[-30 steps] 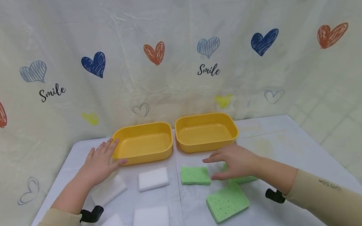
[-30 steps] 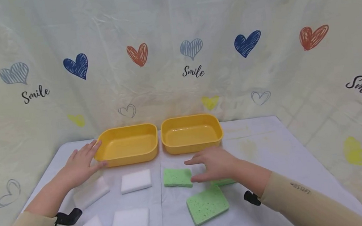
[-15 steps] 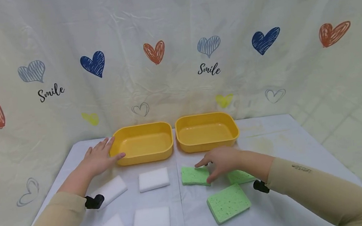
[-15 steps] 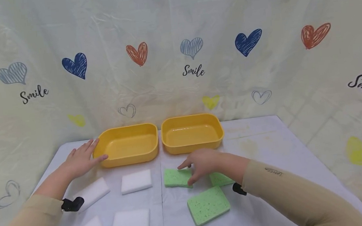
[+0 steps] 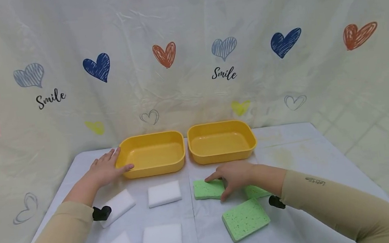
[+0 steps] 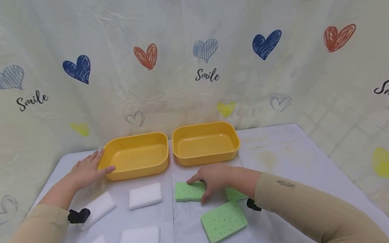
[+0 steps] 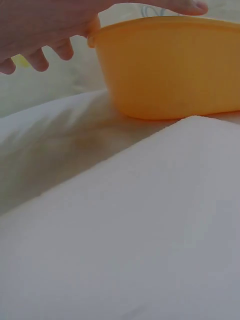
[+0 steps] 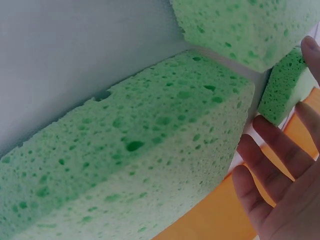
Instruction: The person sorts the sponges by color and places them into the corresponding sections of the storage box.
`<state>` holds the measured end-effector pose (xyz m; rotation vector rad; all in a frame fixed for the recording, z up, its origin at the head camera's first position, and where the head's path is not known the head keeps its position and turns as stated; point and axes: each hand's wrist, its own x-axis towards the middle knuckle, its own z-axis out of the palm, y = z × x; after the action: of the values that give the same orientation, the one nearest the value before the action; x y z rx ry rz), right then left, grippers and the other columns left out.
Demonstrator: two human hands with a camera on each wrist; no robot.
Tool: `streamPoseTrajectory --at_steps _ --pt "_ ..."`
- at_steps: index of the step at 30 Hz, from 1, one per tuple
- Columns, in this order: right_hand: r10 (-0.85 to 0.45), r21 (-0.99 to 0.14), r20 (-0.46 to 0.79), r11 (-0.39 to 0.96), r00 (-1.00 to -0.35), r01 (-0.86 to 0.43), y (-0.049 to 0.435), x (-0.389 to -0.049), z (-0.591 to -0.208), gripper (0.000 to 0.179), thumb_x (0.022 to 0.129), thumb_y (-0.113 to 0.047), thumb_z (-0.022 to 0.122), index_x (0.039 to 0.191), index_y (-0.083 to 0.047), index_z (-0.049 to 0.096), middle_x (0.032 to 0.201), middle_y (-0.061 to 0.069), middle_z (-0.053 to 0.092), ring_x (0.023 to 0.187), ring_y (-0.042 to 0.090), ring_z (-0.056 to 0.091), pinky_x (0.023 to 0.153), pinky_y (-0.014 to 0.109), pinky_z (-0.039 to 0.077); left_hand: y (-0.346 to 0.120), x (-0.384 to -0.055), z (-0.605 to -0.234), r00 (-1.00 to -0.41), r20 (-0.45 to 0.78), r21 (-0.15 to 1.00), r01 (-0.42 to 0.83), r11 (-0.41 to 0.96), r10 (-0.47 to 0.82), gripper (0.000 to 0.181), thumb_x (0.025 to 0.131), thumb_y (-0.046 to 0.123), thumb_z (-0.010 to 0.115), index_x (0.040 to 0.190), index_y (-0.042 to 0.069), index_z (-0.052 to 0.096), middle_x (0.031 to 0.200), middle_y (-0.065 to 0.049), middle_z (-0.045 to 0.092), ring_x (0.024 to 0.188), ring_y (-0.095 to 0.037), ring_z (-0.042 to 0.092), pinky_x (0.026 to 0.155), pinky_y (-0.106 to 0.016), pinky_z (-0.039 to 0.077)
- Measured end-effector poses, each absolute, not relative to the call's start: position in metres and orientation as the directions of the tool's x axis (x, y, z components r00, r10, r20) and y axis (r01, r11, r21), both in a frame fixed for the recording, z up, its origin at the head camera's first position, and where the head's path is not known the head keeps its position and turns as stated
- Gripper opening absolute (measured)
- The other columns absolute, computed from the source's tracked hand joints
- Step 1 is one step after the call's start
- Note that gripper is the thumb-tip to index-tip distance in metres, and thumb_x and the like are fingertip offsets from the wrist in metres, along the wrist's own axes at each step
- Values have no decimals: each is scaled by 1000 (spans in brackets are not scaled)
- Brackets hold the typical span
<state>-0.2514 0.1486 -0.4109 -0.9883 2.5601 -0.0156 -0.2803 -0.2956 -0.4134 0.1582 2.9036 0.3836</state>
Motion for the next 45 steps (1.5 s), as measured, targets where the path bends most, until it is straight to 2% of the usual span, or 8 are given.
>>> streamPoseTrajectory --at_steps 8,14,22,27,29,32,38,45 --pt "-654 -130 -346 744 -673 -656 147 -252 -410 75 71 -61 81 140 -45 54 88 -17 54 77 9 49 68 28 43 -294 -283 -416 -969 -213 282 59 958 122 117 85 82 41 157 0 0 159 -33 3 142 -58 4 112 -70 0" --pt "-661 -129 -336 738 -671 -662 148 -252 -411 75 72 -60 81 140 -44 54 92 -17 55 80 8 49 70 27 43 -295 -285 -418 -970 -214 290 51 956 117 119 84 83 43 157 0 -2 159 -34 3 142 -57 4 112 -70 0" --pt "-676 -170 -325 729 -661 -663 151 -254 -408 68 78 -56 78 140 -44 55 93 -15 57 79 10 49 71 28 43 -297 -285 -418 -974 -178 298 85 951 142 123 82 83 45 156 -3 1 158 -35 6 142 -57 7 112 -70 3" --pt "-694 -230 -277 719 -664 -656 155 -255 -398 62 80 -49 79 138 -38 58 115 -14 65 96 12 58 85 33 48 -296 -286 -419 -974 -177 294 88 952 145 122 82 83 46 156 -3 1 158 -35 7 142 -57 8 113 -70 4" --pt "-707 -240 -251 707 -662 -665 157 -255 -395 61 81 -48 79 137 -36 60 125 -13 64 106 12 59 92 35 48 -296 -286 -420 -973 -181 290 88 953 145 122 82 83 46 156 -3 0 158 -35 7 141 -57 8 112 -70 4" --pt "-711 -243 -234 703 -663 -668 158 -255 -391 60 81 -48 79 137 -34 61 131 -16 62 114 11 58 96 36 48 -295 -286 -421 -972 -184 292 85 953 143 121 83 81 47 156 -3 -1 158 -35 7 142 -57 8 113 -70 4" --pt "-688 -268 -212 724 -694 -635 162 -256 -384 56 82 -47 79 135 -39 61 128 -13 63 108 14 59 87 37 50 -296 -286 -421 -972 -175 295 98 951 154 121 83 81 48 156 -4 1 158 -35 8 142 -56 9 113 -70 6" --pt "-716 -282 -143 691 -683 -666 161 -260 -375 55 82 -45 79 134 -34 64 121 -9 65 104 15 60 88 36 50 -297 -288 -422 -972 -171 292 104 951 159 122 83 81 48 156 -5 1 157 -36 10 142 -56 10 112 -70 8"
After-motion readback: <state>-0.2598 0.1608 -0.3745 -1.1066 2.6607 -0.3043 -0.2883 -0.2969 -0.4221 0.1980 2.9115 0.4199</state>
